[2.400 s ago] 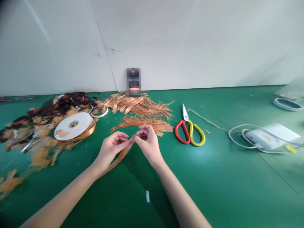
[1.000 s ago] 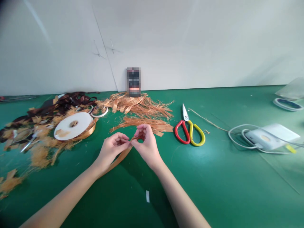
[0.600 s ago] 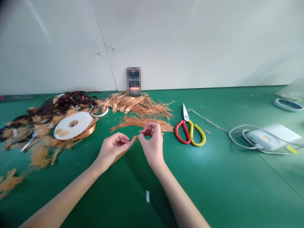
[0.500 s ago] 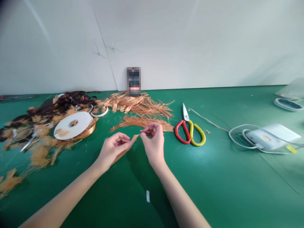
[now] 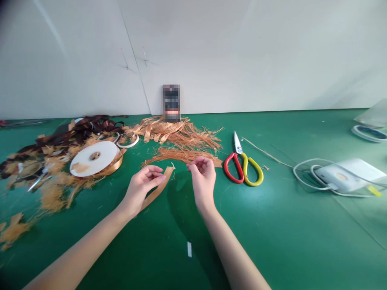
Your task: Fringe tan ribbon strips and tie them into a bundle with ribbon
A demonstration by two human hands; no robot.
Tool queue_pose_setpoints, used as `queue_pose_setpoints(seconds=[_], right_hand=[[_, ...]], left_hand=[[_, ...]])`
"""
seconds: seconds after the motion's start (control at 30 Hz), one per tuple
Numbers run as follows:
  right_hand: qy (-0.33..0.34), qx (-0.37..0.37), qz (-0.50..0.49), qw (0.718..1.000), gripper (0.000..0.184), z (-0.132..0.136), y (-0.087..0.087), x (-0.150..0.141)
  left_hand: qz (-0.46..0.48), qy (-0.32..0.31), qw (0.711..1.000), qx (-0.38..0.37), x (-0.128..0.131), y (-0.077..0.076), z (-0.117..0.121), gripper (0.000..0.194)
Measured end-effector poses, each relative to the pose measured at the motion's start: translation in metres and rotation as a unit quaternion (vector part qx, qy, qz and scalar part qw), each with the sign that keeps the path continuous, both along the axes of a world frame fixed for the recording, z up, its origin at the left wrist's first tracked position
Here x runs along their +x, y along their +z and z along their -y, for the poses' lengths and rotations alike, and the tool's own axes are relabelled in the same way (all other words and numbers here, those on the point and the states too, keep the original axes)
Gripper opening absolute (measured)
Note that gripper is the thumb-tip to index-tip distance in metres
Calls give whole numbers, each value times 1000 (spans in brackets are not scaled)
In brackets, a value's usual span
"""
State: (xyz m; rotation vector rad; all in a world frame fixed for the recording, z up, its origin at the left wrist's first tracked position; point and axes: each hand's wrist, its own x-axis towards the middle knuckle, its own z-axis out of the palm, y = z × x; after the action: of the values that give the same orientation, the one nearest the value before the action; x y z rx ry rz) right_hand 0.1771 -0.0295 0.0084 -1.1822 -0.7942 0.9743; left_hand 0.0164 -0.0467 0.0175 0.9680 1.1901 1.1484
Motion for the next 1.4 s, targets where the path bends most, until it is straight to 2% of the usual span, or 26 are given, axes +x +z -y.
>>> queue_pose_setpoints(seconds=[0.07, 0.17, 0.27, 0.4, 0.5, 0.63, 0.77, 0.93, 1.1, 1.4], right_hand=[[67, -21, -16, 997, 17, 1, 1, -3], [152, -38, -24, 987, 31, 4, 4, -9], [196, -44, -20, 979, 42, 6, 5, -13], [245, -48, 12, 968, 40, 8, 4, -12], [242, -47, 20, 969, 37, 8, 4, -11], [204, -47, -9, 978, 35, 8, 7, -9], [202, -43, -27, 978, 32, 7, 11, -10], [247, -47, -52, 967, 38, 8, 8, -13], [226, -39, -37, 973, 37, 9, 4, -12], [198, -55, -60, 977, 38, 9, 11, -9]], left_hand=[[5, 2, 1000, 0, 0, -1, -1, 25], [4, 0, 1000, 7, 1, -2, -2, 26], [-11, -11, 1000, 26, 1, -1, -2, 23], [-59, -41, 997, 34, 0, 2, 0, 19], [-62, -28, 997, 36, 0, 1, 0, 18], [-31, 15, 999, 33, 0, -2, -1, 22], [-27, -8, 999, 18, 0, -2, -1, 23], [-35, -20, 999, 30, 0, 2, 0, 21], [-28, -30, 999, 22, 0, 2, 0, 20], [30, -6, 1000, 3, -2, -4, -1, 19]])
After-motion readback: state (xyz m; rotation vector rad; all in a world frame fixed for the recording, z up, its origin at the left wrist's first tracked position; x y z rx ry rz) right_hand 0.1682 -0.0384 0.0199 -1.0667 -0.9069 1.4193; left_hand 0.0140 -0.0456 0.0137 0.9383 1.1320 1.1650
